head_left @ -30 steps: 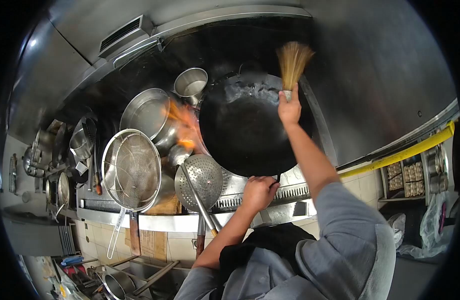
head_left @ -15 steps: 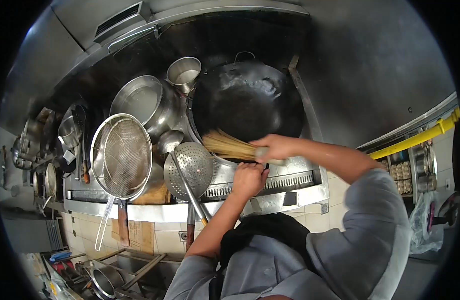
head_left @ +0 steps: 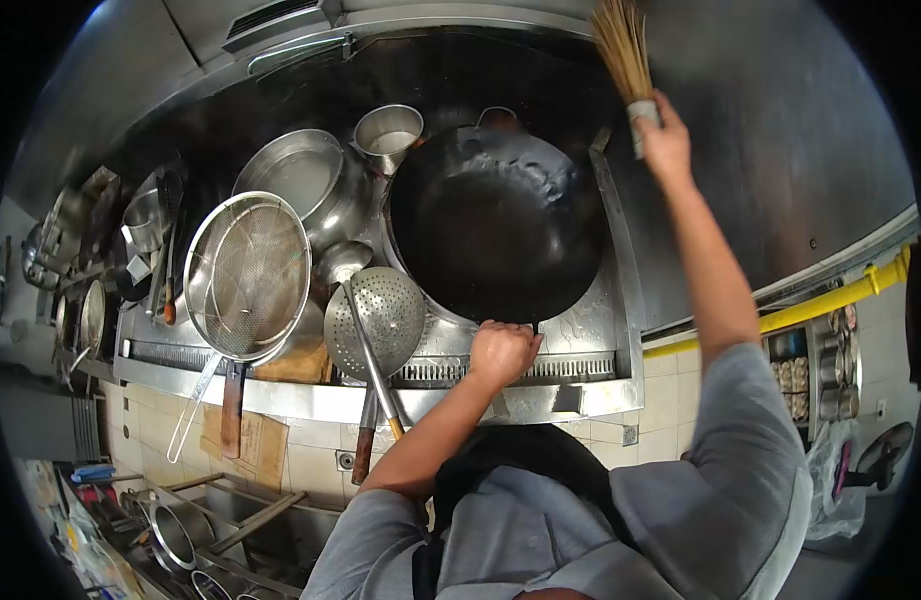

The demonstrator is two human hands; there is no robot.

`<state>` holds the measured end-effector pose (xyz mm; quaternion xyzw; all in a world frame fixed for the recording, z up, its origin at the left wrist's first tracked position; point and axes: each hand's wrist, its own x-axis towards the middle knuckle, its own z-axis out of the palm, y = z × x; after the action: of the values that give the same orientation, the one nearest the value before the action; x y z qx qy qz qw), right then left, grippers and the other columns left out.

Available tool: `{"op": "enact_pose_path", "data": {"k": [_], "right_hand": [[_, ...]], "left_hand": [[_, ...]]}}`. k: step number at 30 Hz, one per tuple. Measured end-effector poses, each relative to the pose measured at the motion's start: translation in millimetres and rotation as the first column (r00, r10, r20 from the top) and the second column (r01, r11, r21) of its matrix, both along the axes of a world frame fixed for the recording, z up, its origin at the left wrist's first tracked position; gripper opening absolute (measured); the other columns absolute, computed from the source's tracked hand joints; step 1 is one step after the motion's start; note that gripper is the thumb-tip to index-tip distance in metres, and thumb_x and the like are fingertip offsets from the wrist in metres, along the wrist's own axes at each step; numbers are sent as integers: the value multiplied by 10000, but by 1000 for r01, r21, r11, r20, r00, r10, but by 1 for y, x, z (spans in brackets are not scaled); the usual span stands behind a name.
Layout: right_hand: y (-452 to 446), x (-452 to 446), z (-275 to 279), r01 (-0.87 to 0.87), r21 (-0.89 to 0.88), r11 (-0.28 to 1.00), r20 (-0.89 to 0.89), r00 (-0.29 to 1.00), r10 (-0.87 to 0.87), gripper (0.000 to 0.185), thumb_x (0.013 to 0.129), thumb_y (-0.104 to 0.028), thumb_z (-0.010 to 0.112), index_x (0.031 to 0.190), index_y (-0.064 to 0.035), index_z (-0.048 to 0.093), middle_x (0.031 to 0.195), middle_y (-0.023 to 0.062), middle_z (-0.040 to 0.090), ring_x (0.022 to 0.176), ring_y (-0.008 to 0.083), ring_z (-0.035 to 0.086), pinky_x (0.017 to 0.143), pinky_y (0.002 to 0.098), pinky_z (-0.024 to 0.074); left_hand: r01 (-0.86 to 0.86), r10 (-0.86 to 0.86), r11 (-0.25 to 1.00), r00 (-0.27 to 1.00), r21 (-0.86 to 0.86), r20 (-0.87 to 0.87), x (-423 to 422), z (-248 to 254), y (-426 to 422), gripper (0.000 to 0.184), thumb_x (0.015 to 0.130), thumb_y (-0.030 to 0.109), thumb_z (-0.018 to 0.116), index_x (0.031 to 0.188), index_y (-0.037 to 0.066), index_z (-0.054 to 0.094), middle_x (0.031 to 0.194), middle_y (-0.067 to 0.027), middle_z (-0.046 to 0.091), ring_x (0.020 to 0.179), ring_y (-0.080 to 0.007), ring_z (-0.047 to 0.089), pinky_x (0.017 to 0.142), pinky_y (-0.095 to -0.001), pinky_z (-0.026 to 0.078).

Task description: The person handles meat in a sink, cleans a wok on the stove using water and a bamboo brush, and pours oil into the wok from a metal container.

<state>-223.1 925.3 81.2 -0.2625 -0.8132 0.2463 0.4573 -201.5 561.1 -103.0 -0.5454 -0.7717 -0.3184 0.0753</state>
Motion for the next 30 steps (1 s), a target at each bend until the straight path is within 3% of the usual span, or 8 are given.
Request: {"op": "enact_pose_path", "data": {"k": [5,10,14,19,21,24,28,30], "right_hand": [[-96,-33,-132,29,-248,968,158,987,11,569,784,-275,756,1288,-66,591,1110,222,685,1037,360,672,900,411,528],[-166,19,-160,-421,-647,635,523,361,772,637,782,-313,789,1373,-211,574,1181,148,679,1005,282,683,882,422,543],[-60,61,-38,-276,-245,929,968,-19,250,514,808,-413,727,1298,-287,635,1202,152,674,1105,321,646,927,407,524],[-64,-27,-103,200,14,980,239,951,-198,570,834,-335,691,1342,-133,530,1035,237,684,972,414,662,864,471,530],[-87,-64,-166,183,-405,896,641,756,136,527,789,-296,762,1268,-139,606,1011,200,700,873,362,701,623,450,598],[-180,-38,-151,-245,-803,544,361,527,770,690,775,-319,794,1407,-230,533,1157,159,667,901,308,678,484,419,585],[-70,20,-125,-478,-284,831,906,151,396,604,792,-354,764,1362,-295,575,1137,137,692,1047,287,657,835,416,549],[-46,50,-74,-2,47,999,887,460,-41,617,858,-352,663,1432,-234,472,1157,173,675,1063,366,642,927,438,506]], "left_hand": [[0,0,1000,1000,1,-18,-11,-25,10,295,829,291,697,614,105,616,607,-89,635,579,-268,637,634,-391,475],[11,-11,999,1000,42,23,-12,-29,13,290,813,283,716,614,95,618,627,-99,637,602,-277,634,649,-402,469],[1,-1,1000,997,3,73,-11,-22,12,280,801,279,725,610,94,638,632,-111,640,620,-284,639,654,-408,473],[-13,12,1000,999,7,44,-11,-21,13,287,806,286,722,612,92,638,632,-107,643,625,-284,644,665,-411,480],[-14,16,1000,998,-19,60,-8,-20,14,292,808,289,719,611,90,636,630,-106,643,625,-285,644,666,-410,479],[-1,3,1000,999,-31,46,-6,-22,14,297,816,289,709,610,87,636,629,-109,642,623,-289,643,661,-411,476],[-52,54,995,998,-90,26,-1,-18,15,279,819,319,695,657,92,679,658,-89,660,639,-268,646,690,-398,476],[-90,90,995,996,-37,17,4,-24,16,278,814,319,698,651,94,677,659,-87,661,648,-264,649,694,-400,474]]}}
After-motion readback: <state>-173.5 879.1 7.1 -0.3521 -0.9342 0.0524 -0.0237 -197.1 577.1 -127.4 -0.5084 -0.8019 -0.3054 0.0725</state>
